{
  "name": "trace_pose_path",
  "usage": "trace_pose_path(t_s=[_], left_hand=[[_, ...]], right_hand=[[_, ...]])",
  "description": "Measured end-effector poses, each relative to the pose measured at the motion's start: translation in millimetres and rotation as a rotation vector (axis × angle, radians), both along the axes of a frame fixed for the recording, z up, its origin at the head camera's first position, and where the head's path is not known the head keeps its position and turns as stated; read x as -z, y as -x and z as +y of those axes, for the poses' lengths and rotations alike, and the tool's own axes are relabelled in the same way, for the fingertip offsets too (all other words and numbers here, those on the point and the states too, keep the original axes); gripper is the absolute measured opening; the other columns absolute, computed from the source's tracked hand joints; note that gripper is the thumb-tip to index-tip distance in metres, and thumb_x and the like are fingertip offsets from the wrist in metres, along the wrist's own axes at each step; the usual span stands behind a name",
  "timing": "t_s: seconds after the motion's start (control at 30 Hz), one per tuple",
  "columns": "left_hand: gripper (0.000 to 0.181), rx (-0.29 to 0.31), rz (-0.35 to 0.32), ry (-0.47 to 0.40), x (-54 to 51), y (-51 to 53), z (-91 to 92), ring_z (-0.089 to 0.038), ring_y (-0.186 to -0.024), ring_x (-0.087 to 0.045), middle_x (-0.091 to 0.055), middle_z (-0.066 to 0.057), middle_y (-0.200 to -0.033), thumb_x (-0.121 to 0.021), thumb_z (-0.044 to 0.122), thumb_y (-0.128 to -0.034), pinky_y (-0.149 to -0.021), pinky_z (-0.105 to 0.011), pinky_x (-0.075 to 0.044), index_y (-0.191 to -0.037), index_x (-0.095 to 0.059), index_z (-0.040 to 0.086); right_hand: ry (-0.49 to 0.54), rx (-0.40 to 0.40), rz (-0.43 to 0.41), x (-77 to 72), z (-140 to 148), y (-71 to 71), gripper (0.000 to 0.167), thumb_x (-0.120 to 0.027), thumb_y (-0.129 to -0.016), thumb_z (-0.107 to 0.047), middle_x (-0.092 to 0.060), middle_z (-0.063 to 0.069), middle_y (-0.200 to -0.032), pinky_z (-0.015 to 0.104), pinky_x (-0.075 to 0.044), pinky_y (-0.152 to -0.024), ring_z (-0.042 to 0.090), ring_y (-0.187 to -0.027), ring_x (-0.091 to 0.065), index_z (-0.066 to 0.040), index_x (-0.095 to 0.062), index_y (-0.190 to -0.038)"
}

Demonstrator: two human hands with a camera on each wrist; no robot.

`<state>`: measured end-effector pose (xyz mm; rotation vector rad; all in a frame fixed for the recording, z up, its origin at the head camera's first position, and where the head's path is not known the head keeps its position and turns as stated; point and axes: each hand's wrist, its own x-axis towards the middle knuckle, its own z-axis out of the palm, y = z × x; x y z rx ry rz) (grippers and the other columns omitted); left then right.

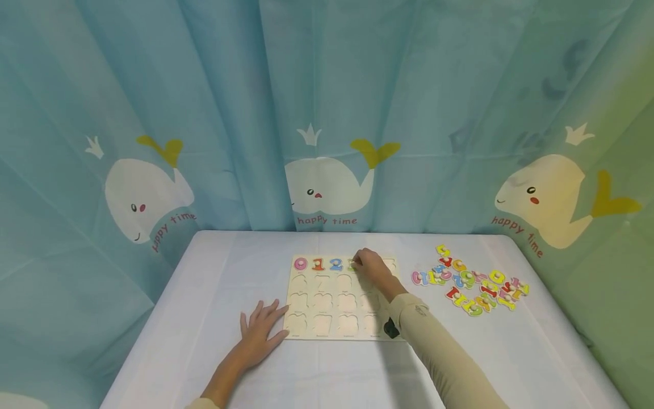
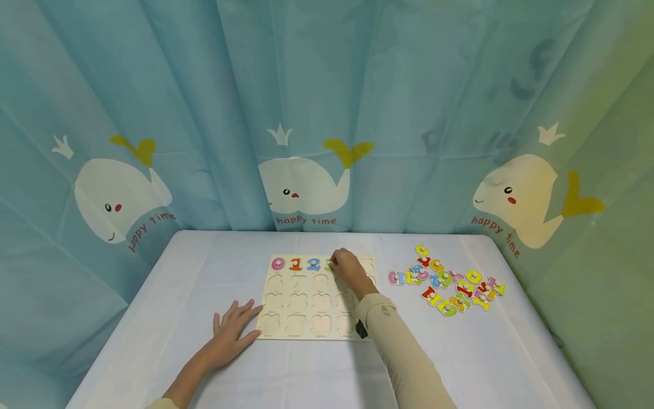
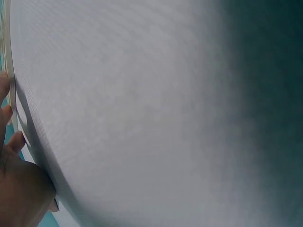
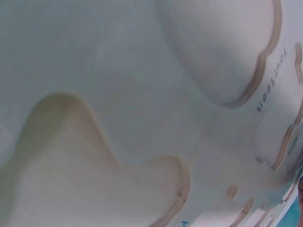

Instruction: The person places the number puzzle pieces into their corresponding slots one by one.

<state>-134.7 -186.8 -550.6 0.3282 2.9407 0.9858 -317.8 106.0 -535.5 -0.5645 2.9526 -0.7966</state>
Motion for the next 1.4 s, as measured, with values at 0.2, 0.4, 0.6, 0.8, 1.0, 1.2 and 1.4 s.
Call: trace_pose_path(t_s=[0.2,0.4,0.6,0.8,1.0,1.2,1.4], left_hand=[[0.051,-0.004,-0.010,0.007,-2.5,1.7,-0.2,-0.046,-0.136,-0.013,-0.038,-0.016,-0.144,-0.061,0.033,-0.0901,-0.098,-0.070,0.009,-0.136,-0.049,0.016],[0.050,-0.009,0.007,0.014,-2.2,0.3,-2.0,-0.047,-0.135,-0.015,-0.039,-0.016,-0.143,-0.062,0.034,-0.0898,-0.098,-0.071,0.007,-0.135,-0.050,0.016],[0.051,-0.009,0.005,0.005,-0.8,-1.5,-2.5,-0.047,-0.135,-0.015,-0.039,-0.016,-0.143,-0.063,0.033,-0.0893,-0.097,-0.071,0.008,-0.135,-0.051,0.016],[0.051,-0.009,-0.027,0.021,-0.1,-0.1,-1.5,-0.045,-0.136,-0.012,-0.037,-0.015,-0.145,-0.061,0.034,-0.0905,-0.099,-0.069,0.009,-0.137,-0.049,0.017],[0.051,-0.018,-0.021,0.026,-2.0,-0.1,-1.1,-0.045,-0.136,-0.013,-0.038,-0.015,-0.145,-0.061,0.034,-0.0903,-0.099,-0.069,0.009,-0.137,-0.049,0.018],[0.050,-0.013,-0.009,0.012,-1.9,1.1,-0.4,-0.046,-0.136,-0.013,-0.039,-0.016,-0.144,-0.061,0.034,-0.0903,-0.098,-0.070,0.008,-0.136,-0.050,0.017],[0.051,-0.002,-0.035,0.003,-1.4,0.7,0.8,-0.045,-0.136,-0.012,-0.037,-0.016,-0.145,-0.061,0.033,-0.0905,-0.098,-0.069,0.011,-0.137,-0.049,0.017]], right_hand=[[0.014,-0.014,-0.007,-1.7,-1,1.7,0.008,-0.066,-0.088,-0.006,-0.056,0.005,-0.083,0.035,-0.049,-0.076,0.022,-0.081,-0.058,0.000,-0.065,-0.093],[0.000,-0.029,-0.024,-4.0,6,4.6,0.013,-0.066,-0.089,-0.012,-0.057,0.005,-0.083,0.035,-0.049,-0.076,0.021,-0.081,-0.058,0.000,-0.064,-0.096],[-0.019,-0.002,0.012,-9.8,36,5.9,0.015,-0.062,-0.092,-0.013,-0.057,0.008,-0.083,0.038,-0.049,-0.074,0.023,-0.079,-0.058,0.001,-0.063,-0.097],[-0.111,0.077,0.073,-20.2,95,12.5,0.013,-0.061,-0.090,-0.004,-0.058,0.016,-0.087,0.043,-0.050,-0.076,0.030,-0.082,-0.060,0.007,-0.063,-0.097],[-0.167,0.217,0.040,-32.2,152,11.7,0.018,-0.058,-0.090,-0.002,-0.056,0.024,-0.090,0.049,-0.048,-0.079,0.037,-0.086,-0.058,0.013,-0.059,-0.100],[-0.271,0.280,-0.033,-33.0,182,0.4,0.021,-0.061,-0.089,0.001,-0.054,0.027,-0.088,0.052,-0.049,-0.079,0.038,-0.084,-0.056,0.018,-0.055,-0.101],[-0.356,0.282,-0.123,-23.0,191,-9.2,0.028,-0.073,-0.078,0.001,-0.052,0.024,-0.081,0.049,-0.051,-0.076,0.032,-0.074,-0.054,0.018,-0.059,-0.096]])
